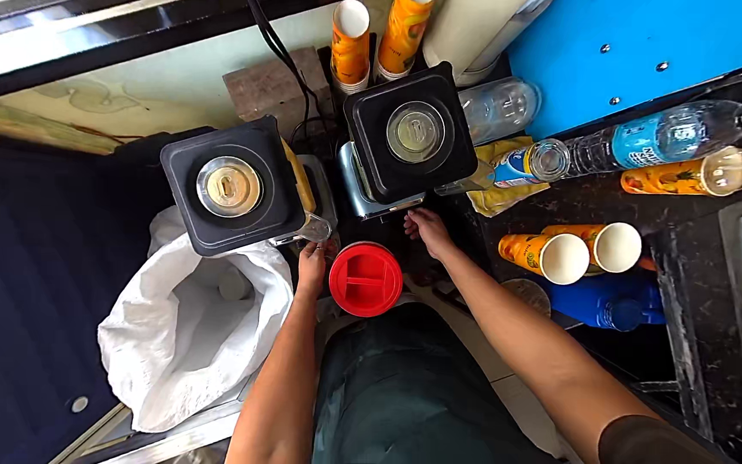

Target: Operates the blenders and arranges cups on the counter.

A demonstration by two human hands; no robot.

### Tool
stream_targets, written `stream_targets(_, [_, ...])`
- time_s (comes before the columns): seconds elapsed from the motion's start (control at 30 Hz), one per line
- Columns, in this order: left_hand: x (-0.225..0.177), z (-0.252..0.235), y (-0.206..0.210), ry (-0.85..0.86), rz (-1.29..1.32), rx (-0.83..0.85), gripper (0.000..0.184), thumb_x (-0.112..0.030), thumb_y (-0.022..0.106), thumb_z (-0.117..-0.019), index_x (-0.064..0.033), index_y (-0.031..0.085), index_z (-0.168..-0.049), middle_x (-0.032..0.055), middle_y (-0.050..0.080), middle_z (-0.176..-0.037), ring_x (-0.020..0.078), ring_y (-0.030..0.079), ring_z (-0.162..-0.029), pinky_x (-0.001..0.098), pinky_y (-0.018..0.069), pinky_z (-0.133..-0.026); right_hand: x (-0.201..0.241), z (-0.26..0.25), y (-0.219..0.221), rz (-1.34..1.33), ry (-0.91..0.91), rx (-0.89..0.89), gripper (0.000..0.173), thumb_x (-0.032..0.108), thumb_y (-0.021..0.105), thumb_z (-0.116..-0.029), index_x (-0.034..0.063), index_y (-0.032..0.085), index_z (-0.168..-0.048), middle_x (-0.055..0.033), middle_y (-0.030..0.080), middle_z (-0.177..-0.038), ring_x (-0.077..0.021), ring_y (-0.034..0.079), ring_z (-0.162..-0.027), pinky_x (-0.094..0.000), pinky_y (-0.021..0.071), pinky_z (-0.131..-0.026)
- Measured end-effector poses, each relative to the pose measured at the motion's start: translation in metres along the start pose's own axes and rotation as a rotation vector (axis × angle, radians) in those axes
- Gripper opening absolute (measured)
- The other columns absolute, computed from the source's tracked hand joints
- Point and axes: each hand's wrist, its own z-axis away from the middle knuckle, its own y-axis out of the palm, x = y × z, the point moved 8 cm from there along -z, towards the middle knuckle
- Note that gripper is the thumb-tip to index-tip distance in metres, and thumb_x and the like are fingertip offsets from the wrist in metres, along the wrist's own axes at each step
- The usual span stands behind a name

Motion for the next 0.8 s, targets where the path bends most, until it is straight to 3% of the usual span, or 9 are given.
stream_targets(0.4, [0.0031,0.0024,0.0032,-0.027,0.128,-0.015,0.033,-0.021,0.039,-0.1119,-0.0008,0.065,-0.107,0.0084,0.071,-0.089,0.0173,0.068,-0.076,0.0343,0.0587,-0.070,0.0029,-0.0002,0.0049,-0.027,0.008,0.025,0.035,0.030,0.039,-0.1114,0.0019,0.061,-0.112,-0.0059,0.062,-0.085,-0.0129,0.060,-0.067,-0.0307,0.0542,-0.063])
stream_targets(0.8, [0.0032,0.0011,0.0026,-0.032,0.161,-0.013,0.032,-0.019,0.038,-0.1117,-0.0003,0.064,-0.109,0.0098,0.071,-0.090,0.0178,0.068,-0.075,0.0335,0.0584,-0.069,0.0028,-0.0042,0.0048,-0.056,-0.006,0.020,0.032,0.027,0.042,-0.1109,0.0019,0.062,-0.107,-0.0055,0.062,-0.081,-0.0134,0.061,-0.065,-0.0294,0.0545,-0.062])
